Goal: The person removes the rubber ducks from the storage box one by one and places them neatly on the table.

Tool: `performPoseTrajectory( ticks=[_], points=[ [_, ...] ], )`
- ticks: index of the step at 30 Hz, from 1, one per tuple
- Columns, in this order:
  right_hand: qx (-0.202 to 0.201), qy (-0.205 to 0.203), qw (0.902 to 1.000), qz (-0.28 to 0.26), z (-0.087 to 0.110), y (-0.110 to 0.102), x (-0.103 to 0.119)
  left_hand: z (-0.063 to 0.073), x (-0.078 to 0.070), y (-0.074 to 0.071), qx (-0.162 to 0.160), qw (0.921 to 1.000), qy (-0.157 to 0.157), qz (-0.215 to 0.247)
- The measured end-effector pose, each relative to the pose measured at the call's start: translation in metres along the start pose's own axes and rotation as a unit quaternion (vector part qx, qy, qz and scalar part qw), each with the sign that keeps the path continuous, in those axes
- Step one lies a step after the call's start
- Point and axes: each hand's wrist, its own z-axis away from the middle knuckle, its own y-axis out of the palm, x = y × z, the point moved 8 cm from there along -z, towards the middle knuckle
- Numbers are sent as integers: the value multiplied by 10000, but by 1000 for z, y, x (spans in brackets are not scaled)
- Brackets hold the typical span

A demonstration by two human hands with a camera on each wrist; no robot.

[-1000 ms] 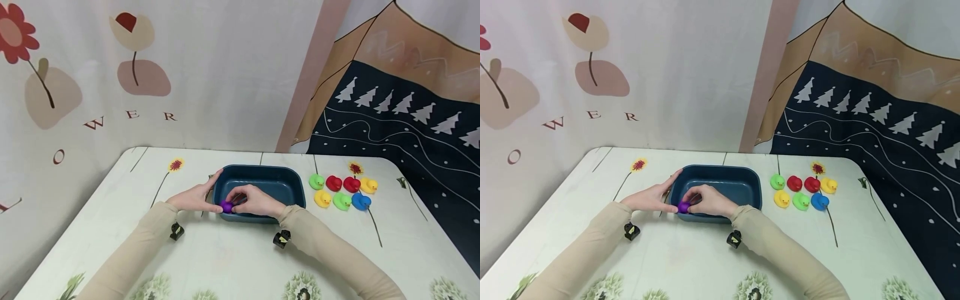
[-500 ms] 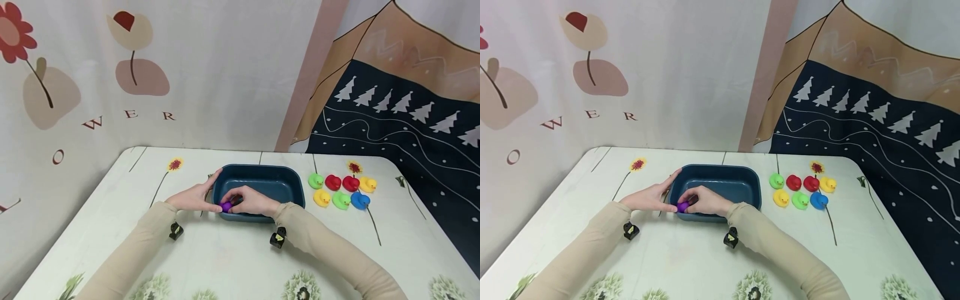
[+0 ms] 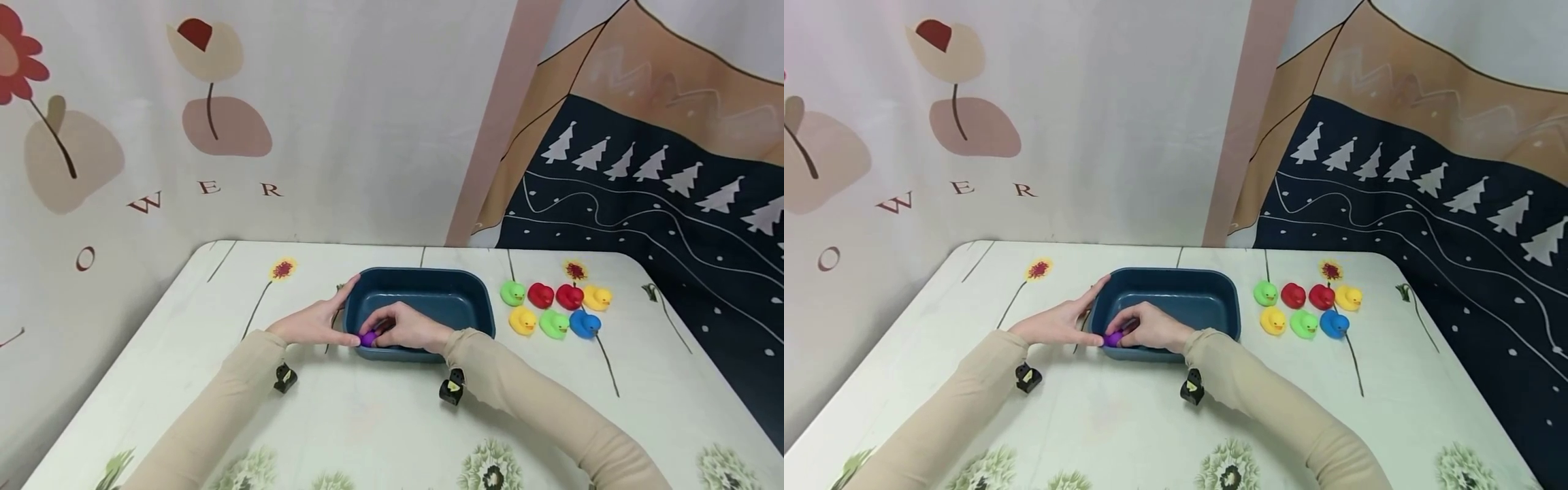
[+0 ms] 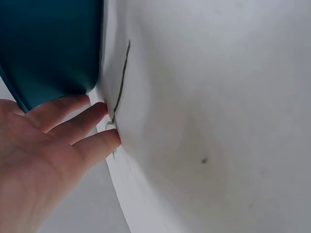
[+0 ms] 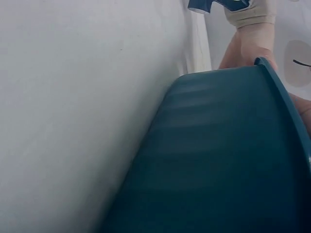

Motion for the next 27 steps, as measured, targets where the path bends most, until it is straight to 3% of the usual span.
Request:
performPoseTrajectory(
  ticks=[16,27],
  points=[
    [-273,-315,9989,193,12,-15,12,1,1,-2,-38,10000,-50,20],
    [-653,-512,9964,-178,23,-40,17,0,-1,1,-7,9999,-80,103]
  ],
)
